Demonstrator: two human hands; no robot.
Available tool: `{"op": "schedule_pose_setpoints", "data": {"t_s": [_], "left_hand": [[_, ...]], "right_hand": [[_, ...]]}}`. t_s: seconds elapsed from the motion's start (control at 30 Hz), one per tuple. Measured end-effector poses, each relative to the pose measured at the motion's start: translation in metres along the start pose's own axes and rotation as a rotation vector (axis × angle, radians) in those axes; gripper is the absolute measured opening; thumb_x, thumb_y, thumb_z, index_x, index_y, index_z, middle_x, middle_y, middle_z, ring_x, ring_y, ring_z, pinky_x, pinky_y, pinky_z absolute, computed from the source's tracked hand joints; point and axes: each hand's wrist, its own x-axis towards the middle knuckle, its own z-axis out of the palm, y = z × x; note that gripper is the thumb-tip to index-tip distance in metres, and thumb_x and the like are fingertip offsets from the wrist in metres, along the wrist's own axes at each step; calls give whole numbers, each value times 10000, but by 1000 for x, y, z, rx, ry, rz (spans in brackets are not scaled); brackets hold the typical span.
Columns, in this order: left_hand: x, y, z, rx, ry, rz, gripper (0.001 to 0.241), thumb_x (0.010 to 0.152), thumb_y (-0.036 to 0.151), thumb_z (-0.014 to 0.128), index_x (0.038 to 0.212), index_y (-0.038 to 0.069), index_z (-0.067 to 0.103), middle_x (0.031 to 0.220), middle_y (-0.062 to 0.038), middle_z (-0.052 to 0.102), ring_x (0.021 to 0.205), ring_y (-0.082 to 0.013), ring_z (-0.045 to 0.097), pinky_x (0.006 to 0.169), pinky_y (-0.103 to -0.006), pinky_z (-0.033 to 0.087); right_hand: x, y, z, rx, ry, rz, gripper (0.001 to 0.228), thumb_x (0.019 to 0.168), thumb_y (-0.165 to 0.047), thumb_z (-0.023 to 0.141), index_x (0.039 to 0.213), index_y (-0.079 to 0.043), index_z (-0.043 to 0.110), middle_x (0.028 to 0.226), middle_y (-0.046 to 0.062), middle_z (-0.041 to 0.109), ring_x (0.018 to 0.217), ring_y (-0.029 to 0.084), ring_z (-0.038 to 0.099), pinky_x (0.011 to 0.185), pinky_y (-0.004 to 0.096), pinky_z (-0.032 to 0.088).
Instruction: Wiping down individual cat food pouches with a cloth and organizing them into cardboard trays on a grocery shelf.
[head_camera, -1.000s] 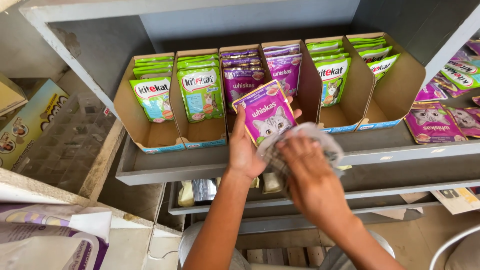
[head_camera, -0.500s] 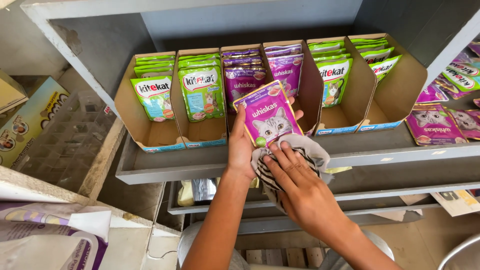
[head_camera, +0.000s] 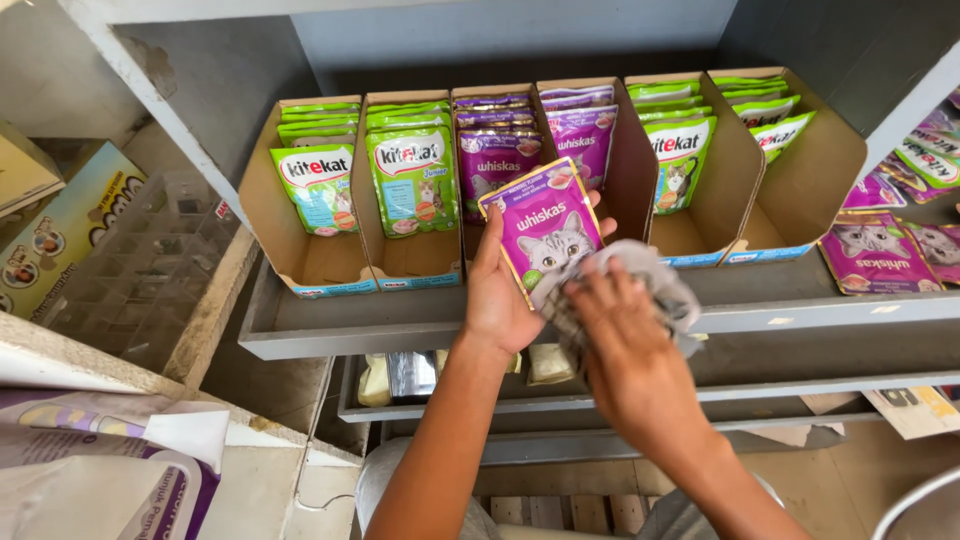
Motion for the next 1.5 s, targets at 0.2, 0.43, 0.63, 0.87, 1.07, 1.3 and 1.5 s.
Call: {"op": "schedule_pose_setpoints", "data": {"t_s": [0.2, 0.43, 0.63, 0.87, 1.07, 1.3, 1.5], "left_hand": [[0, 0, -2, -29, -28, -24, 724, 1124, 564, 337, 1630, 47, 335, 1539, -189, 508, 1388, -379, 525, 1151, -499, 463], [-4, -3, -4, 192, 188, -74, 908, 921, 843, 347, 1327, 99, 672, 1371, -111, 653, 1196, -258, 605, 987, -407, 431], [-4, -2, -1, 7, 60, -59, 846, 973, 753, 443, 1339, 16, 636, 1254, -89, 717, 1079, -199, 711, 947, -333, 576], [-6, -4, -6, -8, -37, -50, 867, 973, 795, 374, 1332, 49, 632, 1292, -92, 694, 1128, -193, 690, 971, -347, 558], [-6, 1, -4, 25, 42, -18, 802, 996, 760, 397, 1227, 56, 703, 1179, -52, 741, 1000, -142, 717, 847, -274, 554], [-6, -4, -9, -32, -134, -43, 912, 1006, 807, 316, 1397, 52, 645, 1349, -78, 701, 1194, -187, 684, 1018, -314, 552], [-5, -4, -3, 82, -132, -89, 1013, 973, 849, 235, 1422, 17, 598, 1400, -115, 647, 1225, -201, 630, 1039, -357, 495]], "right_hand": [[-1, 4, -25, 227, -6, -1, 510, 778, 43, 648, 1280, 75, 569, 1404, 234, 620, 1309, 373, 619, 1063, 435, 513], [28, 7, -20, 163, 140, -77, 595, 754, 35, 634, 1337, 70, 524, 1516, 286, 483, 1419, 476, 509, 1189, 532, 426], [50, 17, 6, 148, 152, -77, 572, 864, -211, 719, 1363, 36, 589, 1458, 235, 569, 1411, 420, 516, 1219, 529, 361], [52, 26, 4, 71, 90, -127, 607, 905, -234, 733, 1424, 29, 558, 1555, 233, 474, 1492, 429, 410, 1266, 573, 251], [52, 24, 3, 22, 39, -231, 587, 883, -212, 747, 1392, 28, 580, 1538, 225, 489, 1479, 432, 416, 1247, 570, 338], [48, 20, 6, 77, 144, -115, 540, 869, -71, 718, 1367, 58, 556, 1518, 271, 481, 1461, 514, 417, 1210, 610, 356], [62, 23, -7, 146, 195, -87, 506, 868, -36, 689, 1335, 110, 559, 1474, 299, 515, 1399, 489, 495, 1216, 538, 368]]}}
